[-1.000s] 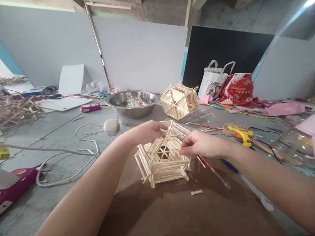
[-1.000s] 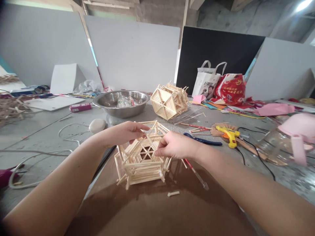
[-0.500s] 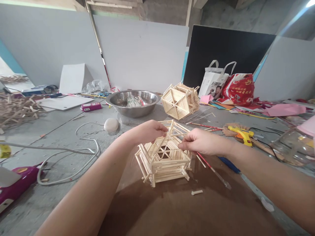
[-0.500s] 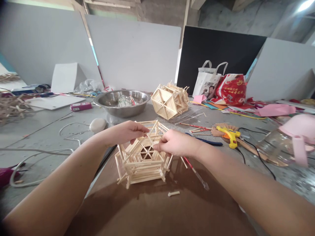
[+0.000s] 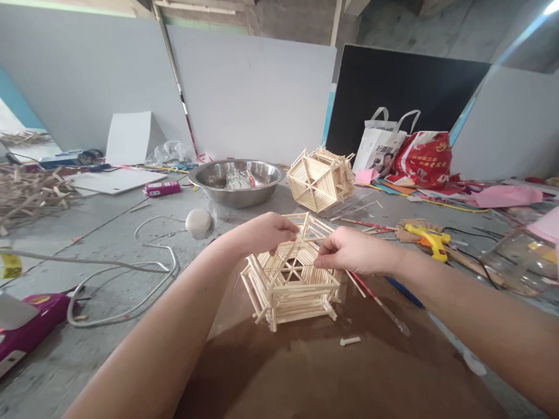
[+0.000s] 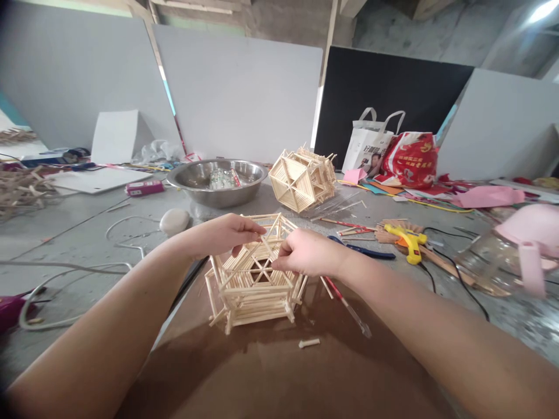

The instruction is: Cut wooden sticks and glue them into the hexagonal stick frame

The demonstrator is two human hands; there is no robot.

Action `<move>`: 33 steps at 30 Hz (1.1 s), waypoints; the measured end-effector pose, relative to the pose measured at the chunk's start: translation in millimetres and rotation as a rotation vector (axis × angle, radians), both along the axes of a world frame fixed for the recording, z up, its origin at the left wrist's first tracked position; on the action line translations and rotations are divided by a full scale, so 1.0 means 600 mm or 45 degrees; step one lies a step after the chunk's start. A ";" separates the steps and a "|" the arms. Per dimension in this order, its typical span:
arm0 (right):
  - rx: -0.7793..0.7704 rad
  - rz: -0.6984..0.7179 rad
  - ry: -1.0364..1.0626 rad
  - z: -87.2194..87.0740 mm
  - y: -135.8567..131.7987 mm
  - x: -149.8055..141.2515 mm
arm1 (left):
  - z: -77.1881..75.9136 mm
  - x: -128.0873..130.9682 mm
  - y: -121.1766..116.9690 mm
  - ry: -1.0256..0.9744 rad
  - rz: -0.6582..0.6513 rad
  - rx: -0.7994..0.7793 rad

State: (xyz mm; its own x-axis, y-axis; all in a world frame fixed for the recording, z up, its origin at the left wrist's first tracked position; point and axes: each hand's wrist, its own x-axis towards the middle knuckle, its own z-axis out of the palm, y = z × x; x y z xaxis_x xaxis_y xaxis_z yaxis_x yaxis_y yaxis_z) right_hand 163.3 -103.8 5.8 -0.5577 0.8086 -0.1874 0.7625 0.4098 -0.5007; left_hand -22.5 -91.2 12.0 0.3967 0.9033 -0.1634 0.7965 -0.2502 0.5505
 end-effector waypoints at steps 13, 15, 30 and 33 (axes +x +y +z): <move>-0.070 0.018 0.029 0.002 0.001 0.002 | -0.009 -0.005 0.005 -0.070 -0.007 -0.009; -0.089 0.015 0.034 0.002 0.001 0.001 | -0.008 -0.005 0.005 -0.054 -0.018 -0.005; -0.026 0.004 -0.013 0.002 -0.005 0.001 | -0.008 -0.005 0.006 0.011 -0.027 0.022; -0.025 -0.008 -0.045 0.005 -0.007 -0.002 | -0.004 0.000 0.002 0.039 -0.019 0.050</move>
